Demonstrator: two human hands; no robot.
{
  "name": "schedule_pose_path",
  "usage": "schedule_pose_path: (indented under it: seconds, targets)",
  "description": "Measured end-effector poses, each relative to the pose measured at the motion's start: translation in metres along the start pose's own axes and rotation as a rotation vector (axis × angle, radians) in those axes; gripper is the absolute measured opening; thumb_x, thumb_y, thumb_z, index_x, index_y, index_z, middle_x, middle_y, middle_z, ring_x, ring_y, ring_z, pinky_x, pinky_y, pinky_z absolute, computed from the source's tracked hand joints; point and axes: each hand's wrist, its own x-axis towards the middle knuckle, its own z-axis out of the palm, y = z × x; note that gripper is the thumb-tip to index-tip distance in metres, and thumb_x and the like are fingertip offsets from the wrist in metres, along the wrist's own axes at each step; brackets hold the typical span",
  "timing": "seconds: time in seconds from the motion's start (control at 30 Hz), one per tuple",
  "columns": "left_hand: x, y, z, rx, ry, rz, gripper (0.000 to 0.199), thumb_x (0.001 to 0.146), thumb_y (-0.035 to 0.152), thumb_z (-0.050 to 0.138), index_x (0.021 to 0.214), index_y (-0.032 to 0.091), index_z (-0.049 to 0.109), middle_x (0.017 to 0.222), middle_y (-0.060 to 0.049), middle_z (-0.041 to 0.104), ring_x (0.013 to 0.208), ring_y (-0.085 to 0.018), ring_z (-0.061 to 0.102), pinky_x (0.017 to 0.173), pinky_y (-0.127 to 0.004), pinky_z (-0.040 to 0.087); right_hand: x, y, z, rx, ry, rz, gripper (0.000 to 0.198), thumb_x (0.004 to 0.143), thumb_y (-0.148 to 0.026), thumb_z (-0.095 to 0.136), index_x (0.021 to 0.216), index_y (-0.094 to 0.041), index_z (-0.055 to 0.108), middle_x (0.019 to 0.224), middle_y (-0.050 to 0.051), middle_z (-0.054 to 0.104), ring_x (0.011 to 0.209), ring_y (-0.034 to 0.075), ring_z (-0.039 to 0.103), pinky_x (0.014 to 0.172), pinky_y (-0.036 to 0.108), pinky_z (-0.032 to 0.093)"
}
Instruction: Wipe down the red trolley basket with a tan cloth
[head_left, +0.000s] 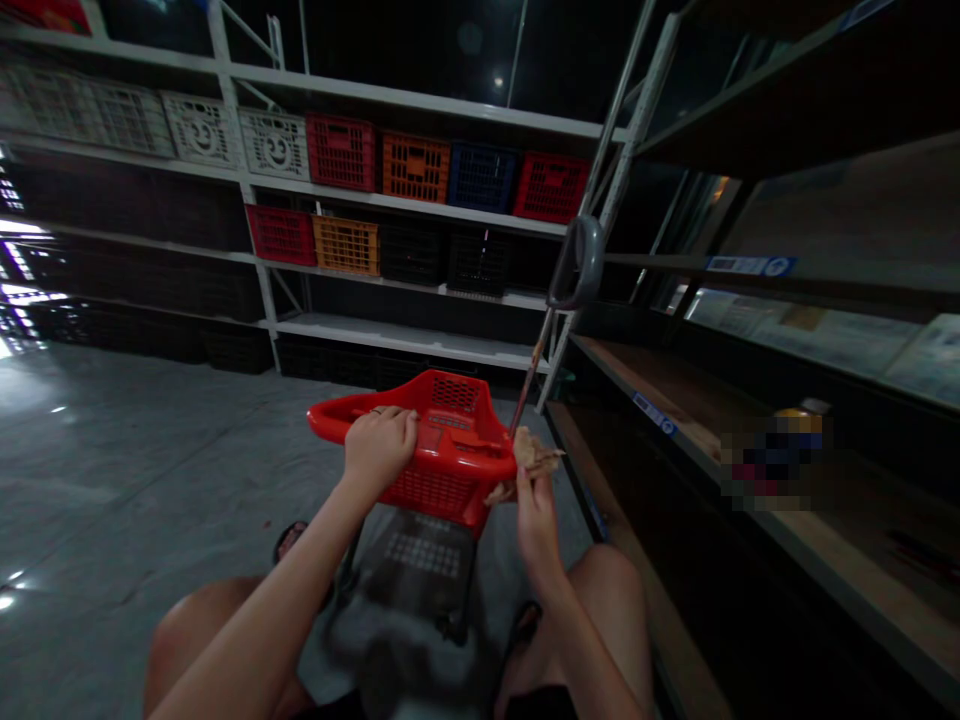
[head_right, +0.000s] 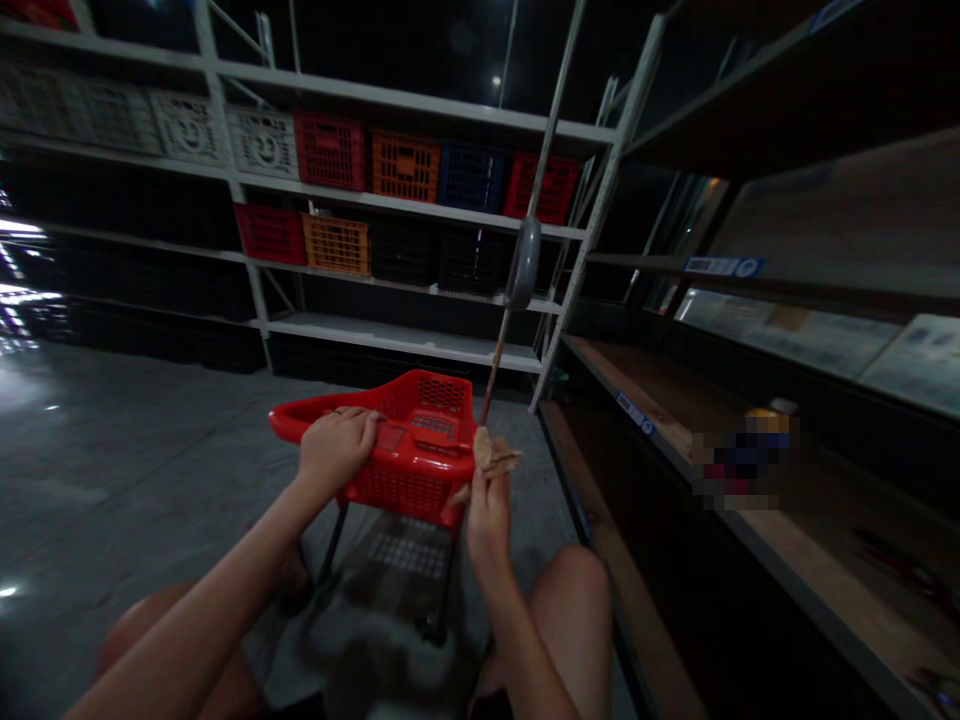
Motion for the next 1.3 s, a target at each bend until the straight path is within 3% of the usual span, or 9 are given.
schedule_pose_path:
  seconds: [0.17, 0.33, 0.53, 0.73, 0.83, 0.97, 1.07, 1.17, 1.3]
  targets:
    - [-0.007, 0.009, 0.0, 0.016, 0.048, -0.001, 0.048, 0.104, 0.031, 0.032, 0.096, 0.018, 0.078, 0.099, -0.009, 0.078, 0.094, -0.029, 0.072, 0.081, -0.041, 0.05, 0.016, -0.025, -0.003, -0.326, -0.073, -0.319, 0.043, 0.101, -0.038, 0.048, 0.139, -0.022, 0.061, 0.146, 0.012, 0.058, 0.14, 0.028, 0.049, 0.122, 0.055, 0.034]
    - [-0.012, 0.025, -0.002, 0.006, 0.066, -0.017, 0.046, 0.103, 0.029, 0.034, 0.093, 0.016, 0.077, 0.097, -0.01, 0.077, 0.093, -0.029, 0.071, 0.077, -0.04, 0.049, 0.047, -0.02, -0.009, -0.42, -0.12, -0.33, 0.035, 0.099, -0.033, 0.045, 0.113, -0.019, 0.074, 0.117, 0.013, 0.071, 0.115, 0.027, 0.062, 0.106, 0.048, 0.047]
    - [-0.017, 0.056, -0.003, -0.038, 0.077, -0.111, 0.046, 0.103, 0.029, 0.034, 0.093, 0.013, 0.076, 0.096, -0.014, 0.076, 0.094, -0.032, 0.071, 0.081, -0.043, 0.051, -0.003, -0.033, 0.006, -0.699, 0.185, -0.403, 0.037, 0.095, -0.021, 0.049, 0.123, -0.022, 0.072, 0.137, 0.017, 0.06, 0.127, 0.035, 0.048, 0.105, 0.058, 0.039]
    - [-0.025, 0.063, -0.018, -0.174, -0.043, -0.022, 0.041, 0.105, 0.026, 0.033, 0.11, 0.016, 0.072, 0.109, -0.01, 0.077, 0.102, -0.027, 0.071, 0.084, -0.038, 0.054, -0.026, -0.067, 0.034, -0.768, 0.028, -0.489, 0.043, 0.091, -0.014, 0.052, 0.127, -0.028, 0.07, 0.137, 0.011, 0.064, 0.124, 0.033, 0.051, 0.108, 0.056, 0.035]
    - [-0.03, 0.032, -0.029, -0.218, -0.07, 0.102, 0.042, 0.106, 0.029, 0.032, 0.124, 0.019, 0.068, 0.125, -0.009, 0.074, 0.104, -0.022, 0.072, 0.085, -0.033, 0.054, -0.008, -0.059, 0.009, -0.757, -0.067, -0.513, 0.037, 0.095, -0.021, 0.052, 0.127, -0.025, 0.069, 0.136, 0.009, 0.067, 0.127, 0.029, 0.053, 0.113, 0.051, 0.034]
    - [-0.037, -0.005, -0.036, -0.012, -0.158, 0.201, 0.055, 0.104, 0.043, 0.031, 0.095, 0.016, 0.079, 0.097, -0.013, 0.08, 0.095, -0.03, 0.074, 0.09, -0.042, 0.053, 0.037, -0.021, -0.051, -0.753, -0.045, -0.463, 0.036, 0.098, -0.034, 0.048, 0.123, -0.021, 0.07, 0.13, 0.012, 0.069, 0.127, 0.03, 0.056, 0.11, 0.051, 0.039]
    - [-0.042, 0.001, -0.034, 0.063, -0.202, 0.1, 0.063, 0.102, 0.046, 0.028, 0.085, 0.015, 0.08, 0.085, -0.016, 0.079, 0.085, -0.035, 0.075, 0.073, -0.042, 0.053, 0.062, -0.002, -0.075, -0.642, -0.064, -0.416, 0.044, 0.101, -0.034, 0.035, 0.121, -0.02, 0.071, 0.125, 0.013, 0.071, 0.121, 0.026, 0.06, 0.107, 0.046, 0.043]
    - [-0.047, 0.026, -0.03, 0.091, -0.142, -0.024, 0.061, 0.1, 0.04, 0.029, 0.079, 0.012, 0.08, 0.079, -0.018, 0.077, 0.079, -0.035, 0.075, 0.066, -0.04, 0.051, 0.057, -0.007, -0.064, -0.669, 0.018, -0.35, 0.043, 0.101, -0.036, 0.037, 0.124, -0.021, 0.07, 0.132, 0.012, 0.069, 0.129, 0.028, 0.054, 0.111, 0.05, 0.039]
    - [-0.051, 0.057, -0.025, 0.024, -0.061, -0.01, 0.056, 0.098, 0.035, 0.033, 0.075, 0.012, 0.079, 0.074, -0.018, 0.076, 0.074, -0.031, 0.075, 0.068, -0.039, 0.05, 0.014, -0.039, -0.022, -0.754, 0.065, -0.302, 0.038, 0.099, -0.032, 0.042, 0.127, -0.027, 0.068, 0.143, 0.007, 0.064, 0.134, 0.032, 0.049, 0.109, 0.057, 0.031]
